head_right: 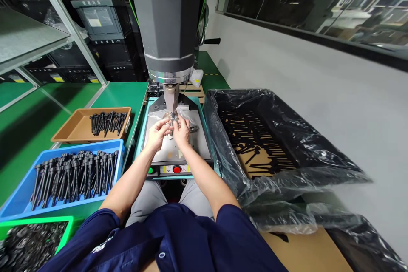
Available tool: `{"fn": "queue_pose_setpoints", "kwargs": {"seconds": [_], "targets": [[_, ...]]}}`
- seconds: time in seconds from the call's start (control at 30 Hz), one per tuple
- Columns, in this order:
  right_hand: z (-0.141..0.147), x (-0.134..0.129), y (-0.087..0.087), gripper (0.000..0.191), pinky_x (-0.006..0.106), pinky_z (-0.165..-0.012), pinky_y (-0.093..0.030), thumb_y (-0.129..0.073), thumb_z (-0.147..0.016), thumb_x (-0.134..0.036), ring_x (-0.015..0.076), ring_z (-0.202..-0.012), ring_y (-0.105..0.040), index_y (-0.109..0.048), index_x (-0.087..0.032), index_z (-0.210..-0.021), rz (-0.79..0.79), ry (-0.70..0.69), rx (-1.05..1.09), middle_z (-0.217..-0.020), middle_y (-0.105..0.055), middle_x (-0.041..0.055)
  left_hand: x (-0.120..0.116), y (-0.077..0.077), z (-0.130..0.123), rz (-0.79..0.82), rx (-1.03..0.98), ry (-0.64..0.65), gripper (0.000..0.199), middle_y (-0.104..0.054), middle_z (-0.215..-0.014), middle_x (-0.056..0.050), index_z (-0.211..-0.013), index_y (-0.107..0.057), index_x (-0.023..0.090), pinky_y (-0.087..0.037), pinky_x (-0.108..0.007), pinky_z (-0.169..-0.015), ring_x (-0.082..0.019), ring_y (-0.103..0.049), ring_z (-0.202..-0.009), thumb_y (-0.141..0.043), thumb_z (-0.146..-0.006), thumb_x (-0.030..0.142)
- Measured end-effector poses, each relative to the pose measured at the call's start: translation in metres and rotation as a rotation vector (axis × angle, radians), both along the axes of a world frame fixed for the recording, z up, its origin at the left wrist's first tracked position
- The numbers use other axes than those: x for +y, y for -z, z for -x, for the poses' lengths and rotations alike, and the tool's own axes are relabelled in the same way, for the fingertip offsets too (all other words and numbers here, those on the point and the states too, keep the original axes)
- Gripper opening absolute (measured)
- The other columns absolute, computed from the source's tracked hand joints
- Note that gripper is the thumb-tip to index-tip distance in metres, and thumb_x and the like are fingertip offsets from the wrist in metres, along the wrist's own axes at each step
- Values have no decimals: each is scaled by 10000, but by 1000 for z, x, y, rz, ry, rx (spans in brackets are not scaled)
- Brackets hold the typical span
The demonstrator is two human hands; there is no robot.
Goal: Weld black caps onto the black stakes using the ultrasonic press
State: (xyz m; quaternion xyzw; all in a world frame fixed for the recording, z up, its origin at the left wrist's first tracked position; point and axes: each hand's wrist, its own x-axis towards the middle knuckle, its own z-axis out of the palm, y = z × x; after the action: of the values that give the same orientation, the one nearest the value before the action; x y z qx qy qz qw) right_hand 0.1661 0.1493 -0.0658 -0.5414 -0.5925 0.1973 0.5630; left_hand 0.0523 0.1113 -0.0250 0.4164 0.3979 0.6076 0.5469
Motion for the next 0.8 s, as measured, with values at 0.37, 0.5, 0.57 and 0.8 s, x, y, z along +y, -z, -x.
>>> {"fn": "queue_pose_setpoints", "kwargs": {"seconds": [0.37,0.5,0.57,0.8], "targets": [[1,47,-19,226,426,-1044,-408,-624,-819,-279,267,-1137,-548,-700,-167,-1000,47,-51,-66,-1125,-631,120,5,-8,1,-35,25,-10,507,-665,-1198,-151,-1119,-644,143,-554,-328,-754,-193,-703,-848,-791,-715,410],[1,45,-20,219,410,-1034,-413,-610,-828,-271,260,-1125,-557,-681,-168,-1008,9,-49,-95,-1150,-619,120,4,-8,2,-32,2,-24,517,-671,-1199,-148,-1127,-648,148,-553,-311,-738,-180,-704,-826,-798,-703,403],[2,43,-19,220,411,-1037,-408,-593,-839,-271,262,-1134,-548,-668,-166,-1018,-14,-49,-104,-1161,-612,126,3,-7,2,-34,1,-30,525,-671,-1200,-148,-1137,-641,146,-553,-318,-746,-182,-704,-831,-794,-705,404],[5,35,-30,235,418,-993,-417,-552,-863,-265,273,-1093,-541,-638,-144,-1046,-28,-9,-167,-1112,-640,140,-1,-4,3,-28,-15,-44,504,-679,-1179,-150,-1116,-646,136,-542,-293,-709,-183,-706,-827,-789,-700,382]]}}
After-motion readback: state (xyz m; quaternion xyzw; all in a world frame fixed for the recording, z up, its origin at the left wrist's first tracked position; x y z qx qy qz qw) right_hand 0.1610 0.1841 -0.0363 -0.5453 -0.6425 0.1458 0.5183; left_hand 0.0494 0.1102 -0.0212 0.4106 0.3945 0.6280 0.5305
